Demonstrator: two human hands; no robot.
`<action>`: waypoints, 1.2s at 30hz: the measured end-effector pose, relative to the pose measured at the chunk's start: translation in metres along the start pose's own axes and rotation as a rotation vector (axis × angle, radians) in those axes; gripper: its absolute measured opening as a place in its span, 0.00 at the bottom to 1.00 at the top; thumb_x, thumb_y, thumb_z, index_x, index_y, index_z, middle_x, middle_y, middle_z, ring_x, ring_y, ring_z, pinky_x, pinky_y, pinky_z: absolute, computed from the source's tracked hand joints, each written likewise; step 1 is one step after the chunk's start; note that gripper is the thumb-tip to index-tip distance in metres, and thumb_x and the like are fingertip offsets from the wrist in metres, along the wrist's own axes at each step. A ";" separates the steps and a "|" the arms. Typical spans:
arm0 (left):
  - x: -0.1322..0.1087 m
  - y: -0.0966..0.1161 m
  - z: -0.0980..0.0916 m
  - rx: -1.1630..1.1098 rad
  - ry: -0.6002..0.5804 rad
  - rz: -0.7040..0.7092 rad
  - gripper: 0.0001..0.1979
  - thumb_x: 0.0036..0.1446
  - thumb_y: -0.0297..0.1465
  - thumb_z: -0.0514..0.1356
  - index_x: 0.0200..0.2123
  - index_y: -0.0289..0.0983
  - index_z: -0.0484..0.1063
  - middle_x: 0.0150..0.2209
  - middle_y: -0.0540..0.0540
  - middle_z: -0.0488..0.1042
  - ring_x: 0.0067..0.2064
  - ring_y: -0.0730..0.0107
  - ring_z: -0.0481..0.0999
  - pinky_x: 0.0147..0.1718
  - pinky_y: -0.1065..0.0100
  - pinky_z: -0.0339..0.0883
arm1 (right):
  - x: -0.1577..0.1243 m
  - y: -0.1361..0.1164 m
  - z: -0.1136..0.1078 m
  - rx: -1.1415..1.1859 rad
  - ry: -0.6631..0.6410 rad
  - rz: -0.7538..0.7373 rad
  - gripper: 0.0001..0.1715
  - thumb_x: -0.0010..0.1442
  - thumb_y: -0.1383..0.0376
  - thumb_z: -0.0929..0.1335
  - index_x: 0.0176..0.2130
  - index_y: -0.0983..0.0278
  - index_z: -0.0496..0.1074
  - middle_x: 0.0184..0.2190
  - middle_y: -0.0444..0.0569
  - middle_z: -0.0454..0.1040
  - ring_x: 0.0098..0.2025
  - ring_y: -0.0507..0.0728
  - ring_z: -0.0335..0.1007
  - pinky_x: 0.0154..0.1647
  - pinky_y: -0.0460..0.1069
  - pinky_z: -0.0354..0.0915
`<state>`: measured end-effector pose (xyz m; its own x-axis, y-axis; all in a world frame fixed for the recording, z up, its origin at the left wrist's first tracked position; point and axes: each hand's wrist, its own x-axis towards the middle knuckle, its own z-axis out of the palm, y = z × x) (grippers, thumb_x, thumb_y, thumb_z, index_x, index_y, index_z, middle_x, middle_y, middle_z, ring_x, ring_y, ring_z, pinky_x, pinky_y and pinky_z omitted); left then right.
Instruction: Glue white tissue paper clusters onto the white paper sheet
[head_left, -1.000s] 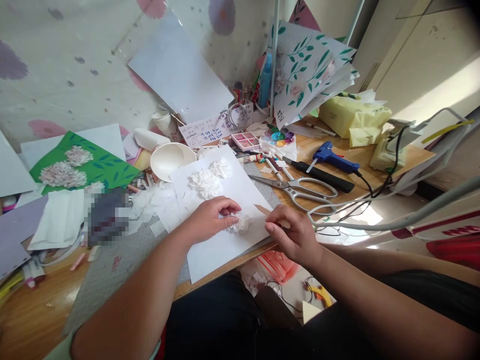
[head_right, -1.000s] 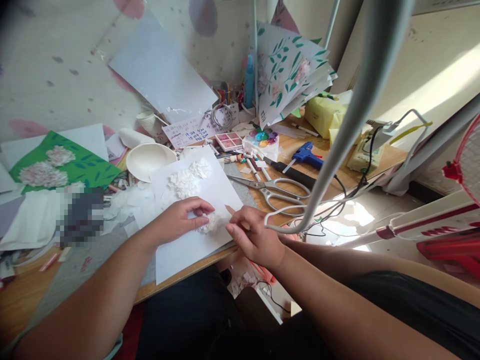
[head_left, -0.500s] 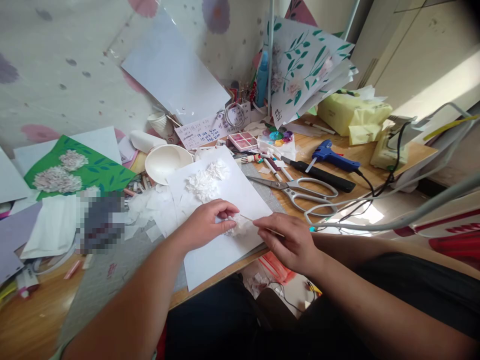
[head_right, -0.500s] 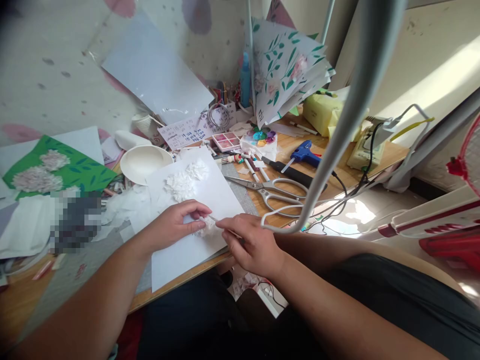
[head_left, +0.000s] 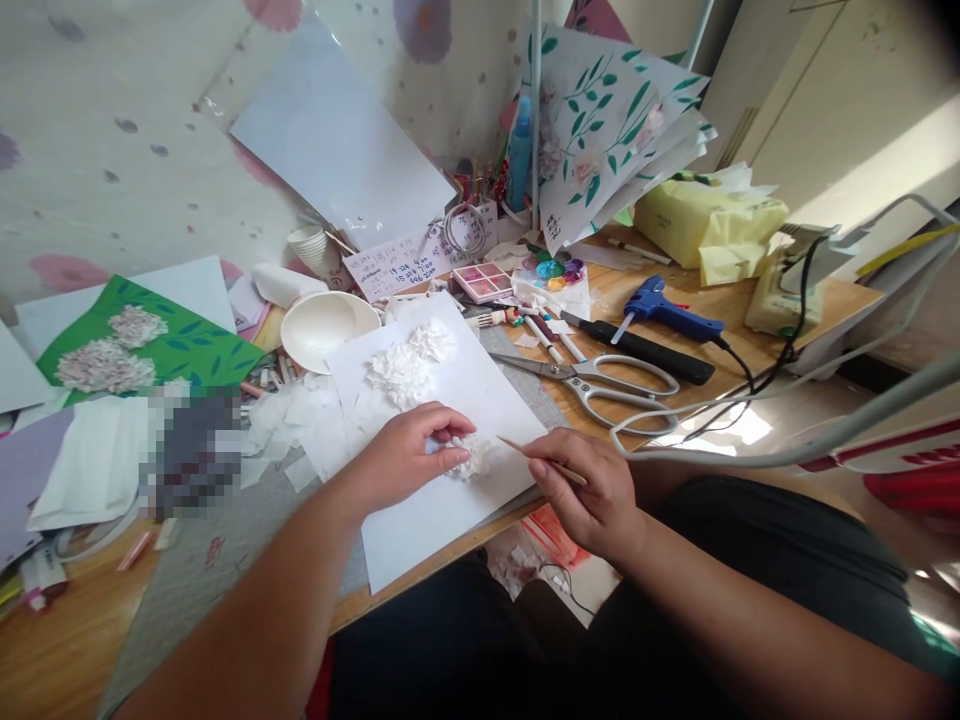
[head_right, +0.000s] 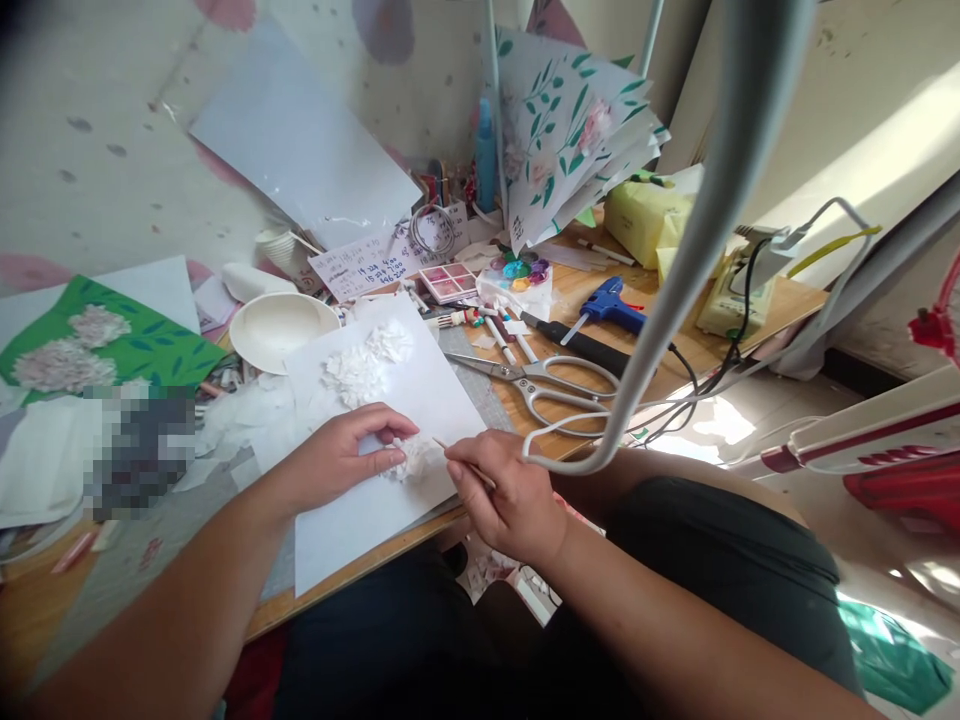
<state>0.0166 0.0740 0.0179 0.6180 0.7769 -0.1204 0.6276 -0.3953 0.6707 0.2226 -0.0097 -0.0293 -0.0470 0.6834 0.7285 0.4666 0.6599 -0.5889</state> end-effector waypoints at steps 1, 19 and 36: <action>0.000 0.000 0.000 -0.001 -0.001 -0.002 0.12 0.54 0.36 0.59 0.41 0.40 0.72 0.42 0.46 0.72 0.42 0.65 0.72 0.43 0.65 0.67 | 0.000 0.001 0.000 0.006 -0.016 -0.011 0.09 0.58 0.72 0.64 0.40 0.62 0.67 0.24 0.45 0.69 0.26 0.51 0.65 0.29 0.47 0.63; 0.000 0.000 0.000 -0.045 0.002 -0.010 0.11 0.53 0.34 0.60 0.41 0.40 0.72 0.42 0.47 0.72 0.41 0.67 0.72 0.42 0.66 0.67 | -0.004 0.005 -0.005 0.052 -0.091 -0.144 0.12 0.56 0.71 0.63 0.42 0.64 0.69 0.25 0.49 0.72 0.27 0.55 0.68 0.30 0.51 0.65; 0.000 -0.002 0.000 -0.011 0.003 0.023 0.12 0.54 0.36 0.60 0.41 0.40 0.72 0.42 0.48 0.72 0.41 0.67 0.72 0.43 0.66 0.67 | -0.003 0.005 -0.007 0.115 -0.165 -0.059 0.11 0.57 0.71 0.63 0.40 0.65 0.70 0.24 0.48 0.72 0.27 0.53 0.68 0.30 0.49 0.64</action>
<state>0.0151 0.0747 0.0168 0.6304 0.7694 -0.1028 0.6084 -0.4075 0.6810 0.2310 -0.0103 -0.0324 -0.2197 0.6785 0.7010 0.3551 0.7248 -0.5903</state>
